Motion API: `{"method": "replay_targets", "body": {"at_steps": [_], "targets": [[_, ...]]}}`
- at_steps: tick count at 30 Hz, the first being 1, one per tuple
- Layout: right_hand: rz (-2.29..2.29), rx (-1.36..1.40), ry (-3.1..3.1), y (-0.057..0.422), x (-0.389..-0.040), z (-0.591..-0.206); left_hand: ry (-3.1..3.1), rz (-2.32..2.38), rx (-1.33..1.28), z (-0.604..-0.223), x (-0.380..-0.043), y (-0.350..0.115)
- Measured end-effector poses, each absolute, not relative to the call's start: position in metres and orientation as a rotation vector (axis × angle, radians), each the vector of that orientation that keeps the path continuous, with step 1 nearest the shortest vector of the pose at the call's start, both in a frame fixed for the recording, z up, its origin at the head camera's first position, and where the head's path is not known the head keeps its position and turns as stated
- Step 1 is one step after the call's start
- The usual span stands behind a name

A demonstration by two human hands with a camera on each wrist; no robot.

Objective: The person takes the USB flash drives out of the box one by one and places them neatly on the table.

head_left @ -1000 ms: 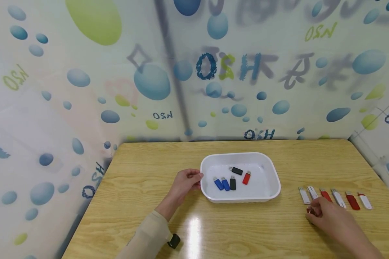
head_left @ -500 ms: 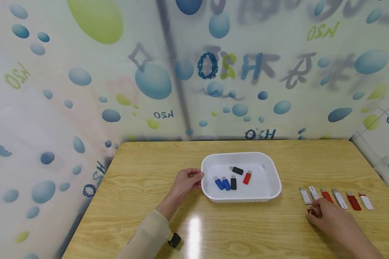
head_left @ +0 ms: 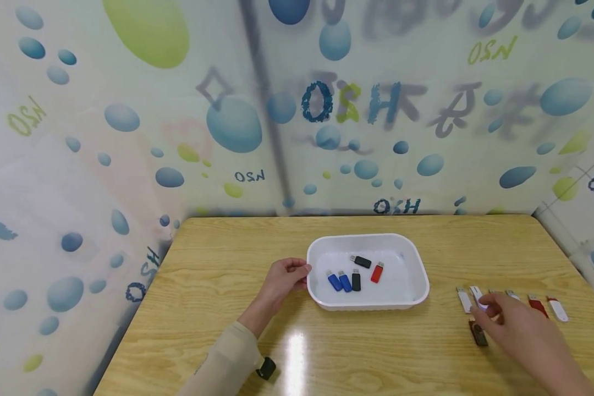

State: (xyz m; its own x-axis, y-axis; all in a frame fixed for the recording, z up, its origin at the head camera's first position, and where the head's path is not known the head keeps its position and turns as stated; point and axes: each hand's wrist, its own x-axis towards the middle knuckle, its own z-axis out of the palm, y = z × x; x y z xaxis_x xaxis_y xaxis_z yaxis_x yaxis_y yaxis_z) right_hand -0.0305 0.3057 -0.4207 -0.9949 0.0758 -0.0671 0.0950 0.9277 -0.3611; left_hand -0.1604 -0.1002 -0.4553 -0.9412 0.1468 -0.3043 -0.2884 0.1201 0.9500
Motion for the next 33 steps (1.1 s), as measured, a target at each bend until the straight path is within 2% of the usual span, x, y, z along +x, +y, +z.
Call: {"method": "replay_targets", "body": {"at_steps": [7,18,33], "targets": [[-0.596,0.067,3.221,0.287,-0.037,-0.397,2.083,1.886,-0.139,-0.456,-0.160,-0.101],[-0.565,-0.069,3.132,0.244,-0.073,-0.364,2.083,1.871,-0.143,-0.456,-0.160,-0.100],[-0.484,-0.300,3.043,0.201,-0.127,-0.362,2.073,1.872,-0.158,-0.453,-0.161,-0.100]]}}
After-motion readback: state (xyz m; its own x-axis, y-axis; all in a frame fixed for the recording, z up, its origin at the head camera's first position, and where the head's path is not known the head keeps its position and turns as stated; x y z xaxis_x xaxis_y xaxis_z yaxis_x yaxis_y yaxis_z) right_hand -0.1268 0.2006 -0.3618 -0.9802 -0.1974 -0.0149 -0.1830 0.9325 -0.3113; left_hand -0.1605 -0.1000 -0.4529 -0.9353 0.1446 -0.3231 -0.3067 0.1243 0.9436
